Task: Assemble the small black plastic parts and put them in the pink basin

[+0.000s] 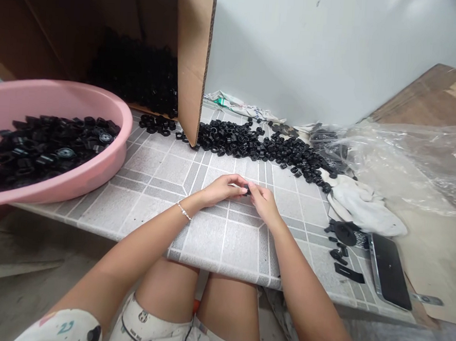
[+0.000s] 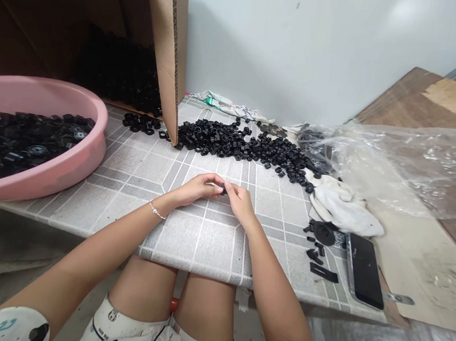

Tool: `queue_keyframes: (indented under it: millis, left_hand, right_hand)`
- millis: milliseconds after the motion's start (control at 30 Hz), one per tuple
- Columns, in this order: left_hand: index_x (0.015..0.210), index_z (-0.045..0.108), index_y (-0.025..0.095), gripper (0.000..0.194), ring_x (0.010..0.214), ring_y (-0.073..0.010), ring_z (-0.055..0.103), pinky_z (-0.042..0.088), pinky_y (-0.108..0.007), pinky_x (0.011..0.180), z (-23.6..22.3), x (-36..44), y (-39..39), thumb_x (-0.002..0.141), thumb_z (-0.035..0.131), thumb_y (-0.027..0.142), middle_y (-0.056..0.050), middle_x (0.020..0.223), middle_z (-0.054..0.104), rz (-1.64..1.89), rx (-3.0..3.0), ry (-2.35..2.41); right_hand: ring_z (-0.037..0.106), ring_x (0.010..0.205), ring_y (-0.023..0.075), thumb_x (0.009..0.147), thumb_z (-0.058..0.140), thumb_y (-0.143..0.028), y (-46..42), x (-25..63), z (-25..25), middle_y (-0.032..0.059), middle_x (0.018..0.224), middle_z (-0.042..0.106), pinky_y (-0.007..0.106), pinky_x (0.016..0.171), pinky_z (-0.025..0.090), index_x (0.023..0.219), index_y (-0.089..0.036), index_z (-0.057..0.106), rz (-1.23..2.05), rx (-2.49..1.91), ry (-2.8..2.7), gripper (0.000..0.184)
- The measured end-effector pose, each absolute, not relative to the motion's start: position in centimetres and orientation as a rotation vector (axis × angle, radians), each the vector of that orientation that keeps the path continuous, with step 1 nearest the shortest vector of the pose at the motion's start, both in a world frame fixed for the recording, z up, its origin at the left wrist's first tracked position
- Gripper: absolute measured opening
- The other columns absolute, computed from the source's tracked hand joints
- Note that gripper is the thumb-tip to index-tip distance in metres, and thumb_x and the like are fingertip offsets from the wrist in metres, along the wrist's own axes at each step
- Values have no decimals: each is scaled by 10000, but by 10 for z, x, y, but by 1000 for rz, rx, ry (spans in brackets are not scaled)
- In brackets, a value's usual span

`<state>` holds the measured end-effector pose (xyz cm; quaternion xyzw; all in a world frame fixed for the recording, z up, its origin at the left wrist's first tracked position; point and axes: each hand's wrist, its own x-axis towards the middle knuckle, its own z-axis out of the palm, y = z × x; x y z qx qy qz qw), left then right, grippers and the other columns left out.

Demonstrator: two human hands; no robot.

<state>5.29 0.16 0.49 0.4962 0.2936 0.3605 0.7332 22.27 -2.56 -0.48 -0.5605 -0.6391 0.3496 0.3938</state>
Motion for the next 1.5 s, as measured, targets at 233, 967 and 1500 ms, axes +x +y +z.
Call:
queue_keyframes:
  millis: [233, 967, 1500]
  left_hand:
    - [909, 610, 108, 340, 741, -97, 598, 462, -299, 803, 3, 50, 5, 735, 738, 371, -32, 825, 621, 774, 1071, 675]
    - [964, 603, 155, 260, 837, -155, 601, 475, -327, 832, 1, 56, 1, 806, 644, 358, -66, 967, 621, 982, 1646, 726]
    - [1020, 647, 169, 270, 917, -174, 592, 463, -312, 868, 13, 53, -4, 846, 604, 372, -83, 991, 628, 1094, 1707, 698]
  right_hand:
    - [447, 596, 145, 895, 382, -616, -28, 225, -1, -35, 635, 457, 271, 588, 352, 831, -233, 487, 830, -1319, -1756, 402]
    - [427, 457, 140, 883, 279, -694, -26, 218, -7, -38, 499, 410, 282, 484, 363, 710, -223, 492, 1006, -1362, -1514, 545]
    - [421, 515, 137, 870, 351, -687, -30, 215, -2, -31, 558, 425, 278, 510, 358, 697, -233, 432, 872, -1286, -1602, 492]
